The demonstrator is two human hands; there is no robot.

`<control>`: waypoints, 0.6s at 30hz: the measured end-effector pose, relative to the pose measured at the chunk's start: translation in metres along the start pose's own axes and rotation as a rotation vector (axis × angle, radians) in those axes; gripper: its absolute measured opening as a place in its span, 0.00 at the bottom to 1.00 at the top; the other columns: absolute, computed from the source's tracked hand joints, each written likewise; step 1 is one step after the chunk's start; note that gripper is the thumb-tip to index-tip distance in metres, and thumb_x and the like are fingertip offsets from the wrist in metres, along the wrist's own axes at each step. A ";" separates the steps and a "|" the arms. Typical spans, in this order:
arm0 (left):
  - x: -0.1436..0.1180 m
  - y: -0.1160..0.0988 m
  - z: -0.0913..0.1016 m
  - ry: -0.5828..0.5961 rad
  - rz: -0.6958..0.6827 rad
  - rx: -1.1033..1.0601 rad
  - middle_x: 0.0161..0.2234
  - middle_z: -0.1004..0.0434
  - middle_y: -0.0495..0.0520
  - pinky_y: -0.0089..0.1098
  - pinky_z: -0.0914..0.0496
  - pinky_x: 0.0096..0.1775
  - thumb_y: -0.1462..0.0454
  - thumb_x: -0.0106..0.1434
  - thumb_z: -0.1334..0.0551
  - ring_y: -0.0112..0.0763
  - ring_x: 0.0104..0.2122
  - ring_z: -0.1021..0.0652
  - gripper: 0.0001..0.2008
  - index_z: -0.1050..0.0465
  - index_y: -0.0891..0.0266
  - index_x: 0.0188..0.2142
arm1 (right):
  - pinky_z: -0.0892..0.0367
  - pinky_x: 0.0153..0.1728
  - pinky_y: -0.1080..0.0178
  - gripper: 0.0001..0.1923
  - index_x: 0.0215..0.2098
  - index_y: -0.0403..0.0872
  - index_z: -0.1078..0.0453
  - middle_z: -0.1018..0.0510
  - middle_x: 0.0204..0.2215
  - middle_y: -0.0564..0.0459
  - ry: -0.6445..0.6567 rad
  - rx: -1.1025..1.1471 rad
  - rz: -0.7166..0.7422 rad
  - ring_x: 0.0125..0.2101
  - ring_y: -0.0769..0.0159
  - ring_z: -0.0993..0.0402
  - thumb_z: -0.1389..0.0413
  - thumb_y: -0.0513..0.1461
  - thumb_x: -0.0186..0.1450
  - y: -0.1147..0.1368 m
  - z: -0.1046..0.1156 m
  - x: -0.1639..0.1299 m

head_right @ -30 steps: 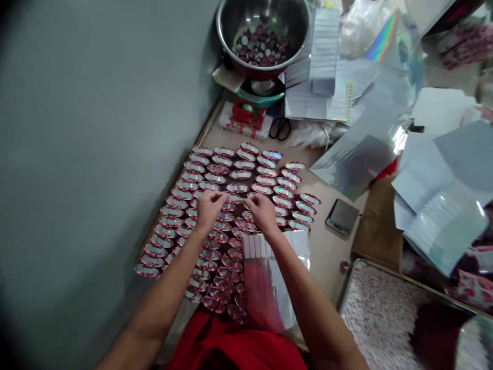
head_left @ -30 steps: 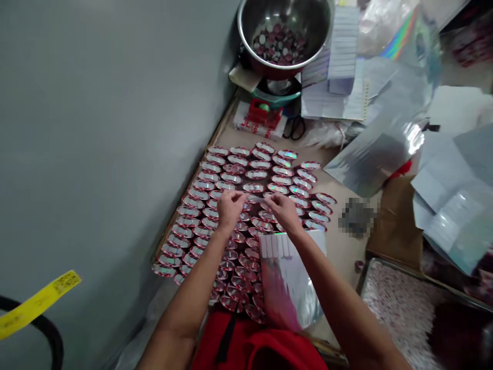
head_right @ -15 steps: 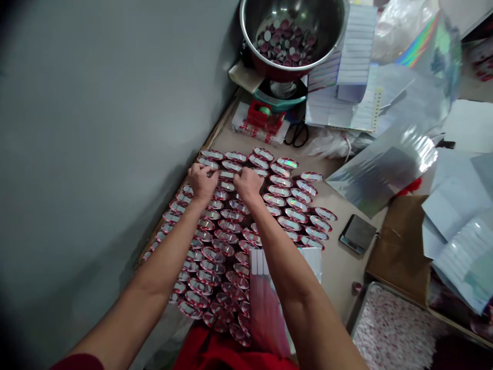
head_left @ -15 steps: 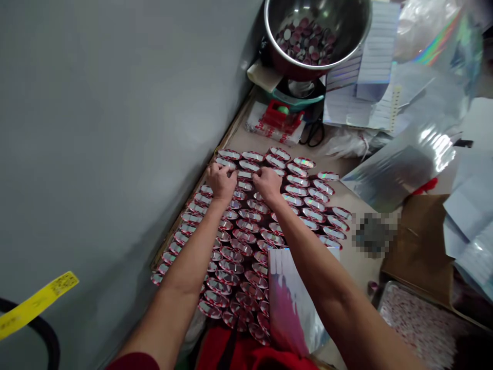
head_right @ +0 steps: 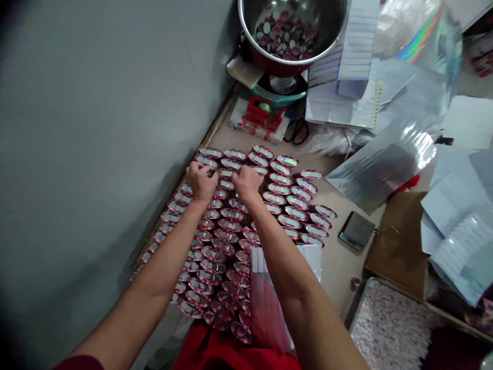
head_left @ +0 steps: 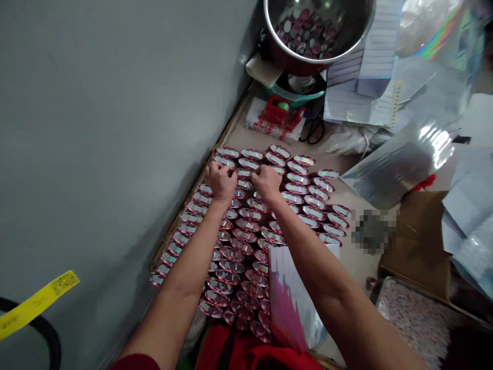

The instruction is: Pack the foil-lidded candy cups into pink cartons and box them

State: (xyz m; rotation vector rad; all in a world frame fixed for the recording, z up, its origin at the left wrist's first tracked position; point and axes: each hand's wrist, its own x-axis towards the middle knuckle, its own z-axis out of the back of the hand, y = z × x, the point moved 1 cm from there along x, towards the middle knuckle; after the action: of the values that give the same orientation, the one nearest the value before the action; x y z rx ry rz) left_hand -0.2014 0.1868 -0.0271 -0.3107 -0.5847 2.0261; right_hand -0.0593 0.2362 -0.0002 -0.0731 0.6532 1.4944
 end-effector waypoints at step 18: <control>0.032 0.008 0.032 0.180 -0.027 -0.048 0.54 0.24 0.55 0.41 0.37 0.52 0.37 0.60 0.34 0.39 0.56 0.29 0.35 0.28 0.73 0.37 | 0.38 0.62 0.55 0.17 0.57 0.44 0.32 0.19 0.51 0.49 -0.218 0.260 0.018 0.53 0.63 0.26 0.41 0.45 0.76 -0.058 0.025 -0.068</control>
State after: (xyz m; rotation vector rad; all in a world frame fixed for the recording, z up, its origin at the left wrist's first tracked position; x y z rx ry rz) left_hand -0.2375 0.2028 -0.0031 -0.5058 -0.5220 1.9355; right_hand 0.0077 0.1798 0.0310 0.2925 0.6656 1.3992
